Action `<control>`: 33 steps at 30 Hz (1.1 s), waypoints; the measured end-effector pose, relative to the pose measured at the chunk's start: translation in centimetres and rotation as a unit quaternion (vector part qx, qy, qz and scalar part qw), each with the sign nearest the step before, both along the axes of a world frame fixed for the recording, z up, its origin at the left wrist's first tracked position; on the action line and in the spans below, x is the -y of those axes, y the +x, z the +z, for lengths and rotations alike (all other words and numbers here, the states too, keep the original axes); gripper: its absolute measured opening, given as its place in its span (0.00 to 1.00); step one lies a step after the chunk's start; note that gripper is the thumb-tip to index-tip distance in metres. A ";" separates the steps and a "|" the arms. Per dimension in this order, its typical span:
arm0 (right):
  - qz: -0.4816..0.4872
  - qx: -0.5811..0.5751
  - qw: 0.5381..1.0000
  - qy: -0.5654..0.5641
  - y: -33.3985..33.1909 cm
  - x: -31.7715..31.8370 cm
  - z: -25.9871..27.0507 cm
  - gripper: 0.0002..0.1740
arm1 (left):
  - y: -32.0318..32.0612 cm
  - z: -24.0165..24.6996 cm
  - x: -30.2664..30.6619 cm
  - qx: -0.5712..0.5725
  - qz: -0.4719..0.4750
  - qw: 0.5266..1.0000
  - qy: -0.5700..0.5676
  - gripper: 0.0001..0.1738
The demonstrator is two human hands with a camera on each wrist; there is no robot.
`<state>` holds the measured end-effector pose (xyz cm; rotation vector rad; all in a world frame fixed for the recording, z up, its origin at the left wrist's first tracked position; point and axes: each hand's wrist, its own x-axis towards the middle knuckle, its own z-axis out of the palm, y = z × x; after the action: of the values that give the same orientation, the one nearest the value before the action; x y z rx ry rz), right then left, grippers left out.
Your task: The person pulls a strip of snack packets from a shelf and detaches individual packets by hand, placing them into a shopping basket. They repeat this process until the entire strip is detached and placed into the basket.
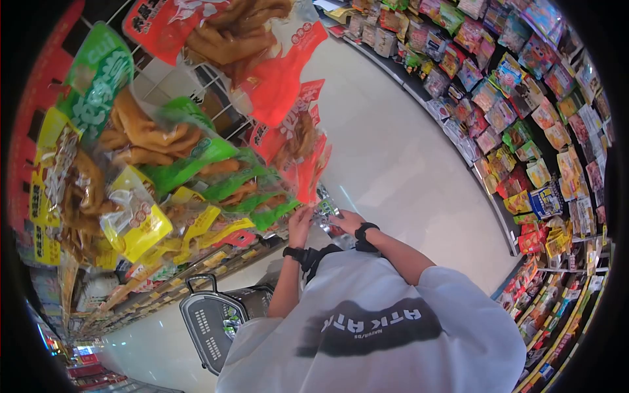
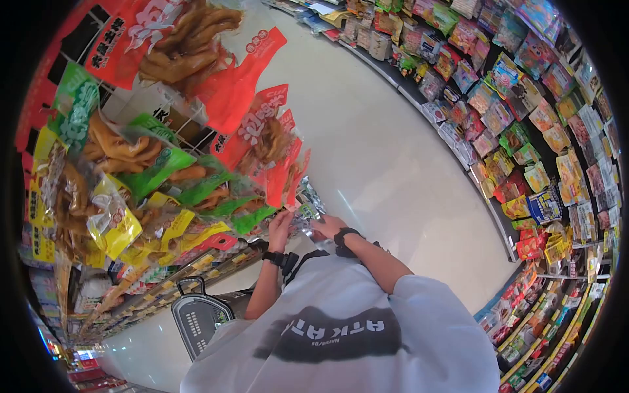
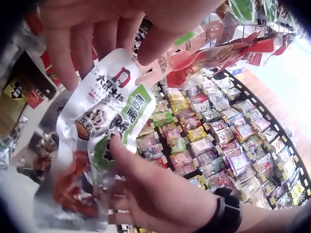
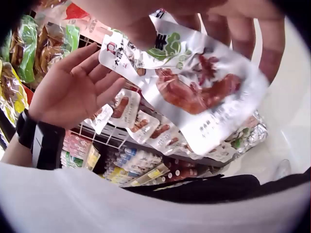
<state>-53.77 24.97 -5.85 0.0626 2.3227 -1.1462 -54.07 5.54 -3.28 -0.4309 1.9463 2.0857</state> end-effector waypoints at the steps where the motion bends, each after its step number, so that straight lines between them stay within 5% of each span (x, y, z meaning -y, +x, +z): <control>1: -0.002 -0.022 1.000 0.012 0.5 0.0 -1.8 0.39 | 0.2 -0.1 0.1 -0.012 0.007 1.000 -0.003 0.18; 6: 0.013 0.088 0.995 -0.042 4.4 -3.2 -5.7 0.28 | 2.9 -3.9 2.1 -0.036 0.049 0.997 -0.044 0.26; 8: 0.011 0.215 0.973 -0.084 6.2 -4.4 -3.7 0.24 | 5.4 -4.0 2.2 0.086 0.041 0.995 0.022 0.23; 13: -0.004 0.294 0.950 -0.110 12.0 -6.4 -2.3 0.20 | 14.3 -6.8 2.0 0.276 -0.020 0.939 0.205 0.27; 16: 0.001 0.315 0.940 -0.131 16.3 -7.4 -2.1 0.18 | 20.4 -7.0 1.0 0.322 -0.039 0.931 0.167 0.26; 23: 0.093 0.326 0.929 -0.148 25.8 -4.4 -7.4 0.21 | 32.2 -2.7 2.0 0.321 -0.029 0.942 0.091 0.26; 33: 0.078 0.367 0.907 -0.192 27.7 -0.5 -2.8 0.21 | 38.2 2.0 6.9 0.250 0.099 0.957 0.111 0.25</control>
<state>-26.03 25.49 -8.70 0.1336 1.3969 -1.2094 -15.92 -1.34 -1.26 -1.0228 1.4099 2.0182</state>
